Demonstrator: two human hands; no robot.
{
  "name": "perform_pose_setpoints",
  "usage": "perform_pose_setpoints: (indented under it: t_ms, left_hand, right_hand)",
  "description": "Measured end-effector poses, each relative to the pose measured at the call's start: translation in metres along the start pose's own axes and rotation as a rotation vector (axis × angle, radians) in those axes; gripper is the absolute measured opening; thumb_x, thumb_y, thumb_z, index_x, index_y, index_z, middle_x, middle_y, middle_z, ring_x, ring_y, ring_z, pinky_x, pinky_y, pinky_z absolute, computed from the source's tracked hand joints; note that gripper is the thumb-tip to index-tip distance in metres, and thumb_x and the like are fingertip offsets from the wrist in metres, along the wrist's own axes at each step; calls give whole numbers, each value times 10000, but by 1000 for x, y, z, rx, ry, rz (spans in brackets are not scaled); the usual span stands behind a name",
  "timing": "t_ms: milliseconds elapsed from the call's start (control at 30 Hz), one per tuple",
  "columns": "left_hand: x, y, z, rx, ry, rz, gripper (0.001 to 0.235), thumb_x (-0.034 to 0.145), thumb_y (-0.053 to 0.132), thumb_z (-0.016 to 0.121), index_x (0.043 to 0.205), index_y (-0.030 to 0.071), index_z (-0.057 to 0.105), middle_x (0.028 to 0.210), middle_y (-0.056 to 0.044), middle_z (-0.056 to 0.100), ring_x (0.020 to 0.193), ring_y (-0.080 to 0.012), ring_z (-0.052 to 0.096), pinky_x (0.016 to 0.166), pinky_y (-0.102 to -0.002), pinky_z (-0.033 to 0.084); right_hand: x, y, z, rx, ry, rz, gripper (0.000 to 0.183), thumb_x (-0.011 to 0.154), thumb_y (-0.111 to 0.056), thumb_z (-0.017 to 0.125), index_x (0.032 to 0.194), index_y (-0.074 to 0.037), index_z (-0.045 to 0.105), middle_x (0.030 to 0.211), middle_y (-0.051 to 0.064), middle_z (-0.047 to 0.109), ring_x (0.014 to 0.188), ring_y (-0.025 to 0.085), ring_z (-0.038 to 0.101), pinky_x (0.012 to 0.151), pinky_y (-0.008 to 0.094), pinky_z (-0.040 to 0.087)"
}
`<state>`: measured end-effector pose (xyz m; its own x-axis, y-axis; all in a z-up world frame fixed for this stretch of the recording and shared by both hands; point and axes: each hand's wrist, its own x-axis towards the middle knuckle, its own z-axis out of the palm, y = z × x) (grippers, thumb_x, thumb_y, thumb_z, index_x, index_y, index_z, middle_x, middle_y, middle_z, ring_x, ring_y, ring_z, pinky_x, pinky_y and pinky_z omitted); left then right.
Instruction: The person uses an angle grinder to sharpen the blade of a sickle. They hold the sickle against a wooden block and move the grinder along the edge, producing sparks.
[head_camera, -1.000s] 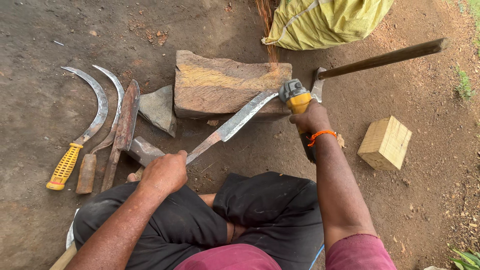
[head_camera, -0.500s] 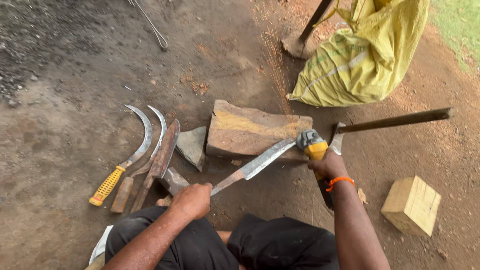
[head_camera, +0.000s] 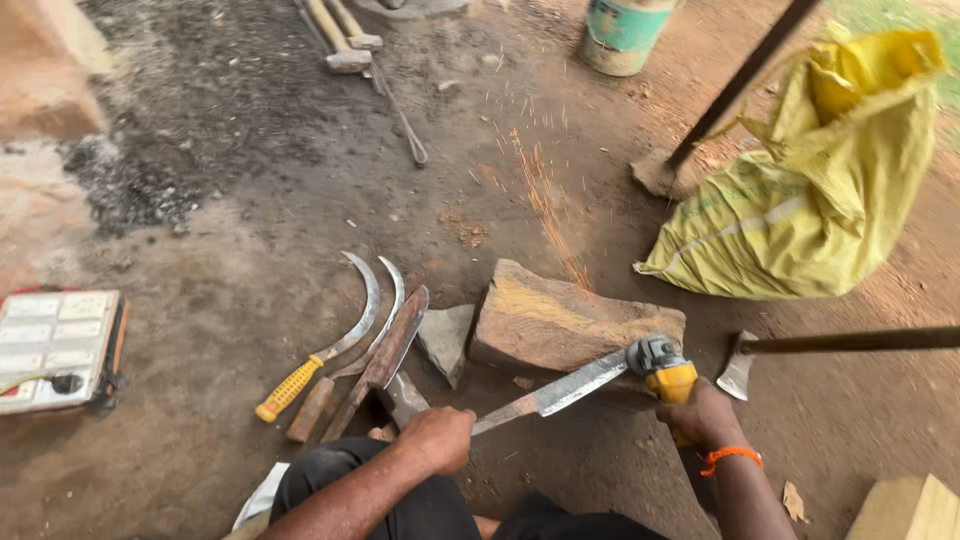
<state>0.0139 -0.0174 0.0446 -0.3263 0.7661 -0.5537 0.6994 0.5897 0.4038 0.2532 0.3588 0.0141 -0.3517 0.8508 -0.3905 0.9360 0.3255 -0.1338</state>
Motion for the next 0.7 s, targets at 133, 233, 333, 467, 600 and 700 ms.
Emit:
perform_pose_setpoints:
  t_ms: [133, 233, 333, 467, 600, 700]
  left_hand:
    - [6, 5, 16, 14, -38, 2, 336, 832, 26, 650, 1168, 29, 661, 1126, -209, 723, 1091, -355, 715, 937, -483, 572]
    - [10, 2, 12, 31, -61, -6, 348, 835, 28, 655, 1182, 29, 646, 1137, -212, 714, 1102, -355, 706, 955, -479, 562]
    - [12, 0, 12, 27, -52, -6, 348, 844, 30, 650, 1191, 25, 636, 1148, -216, 705, 1111, -360, 695, 957, -482, 559]
    - [12, 1, 16, 45, -61, -8, 359, 846, 17, 645, 1204, 12, 622, 1143, -214, 711, 1099, -352, 705, 957, -478, 563]
    - [12, 3, 12, 43, -72, -12, 356, 864, 29, 644, 1218, 20, 616, 1148, -216, 699, 1106, -358, 697, 958, -487, 558]
    - [13, -1, 11, 40, -75, -13, 353, 871, 28, 643, 1223, 25, 613, 1144, -211, 698, 1099, -355, 697, 955, -491, 556]
  right_hand:
    - [5, 18, 2, 55, 34, 13, 760, 658, -355, 899, 1249, 47, 642, 1129, 255, 760, 1034, 362, 751, 896, 434, 606]
    - [4, 14, 0, 35, -37, 72, 795, 656, -315, 916, 1304, 16, 595, 1161, 238, 747, 1041, 349, 751, 916, 422, 618]
    - [-4, 1, -3, 24, -74, 25, 753, 665, -292, 905, 1300, -15, 610, 1153, 201, 759, 1052, 318, 746, 950, 408, 598]
    - [-17, -6, -10, 47, -77, 63, 768, 695, -273, 897, 1342, -19, 571, 1164, 199, 750, 1050, 317, 753, 951, 402, 609]
    - [-25, -13, -13, 43, -90, 84, 758, 720, -259, 893, 1361, -35, 557, 1188, 196, 737, 1063, 312, 743, 959, 407, 609]
    - [-24, -22, -9, 31, -115, 66, 749, 720, -258, 892, 1359, -45, 564, 1202, 181, 736, 1070, 301, 739, 971, 408, 602]
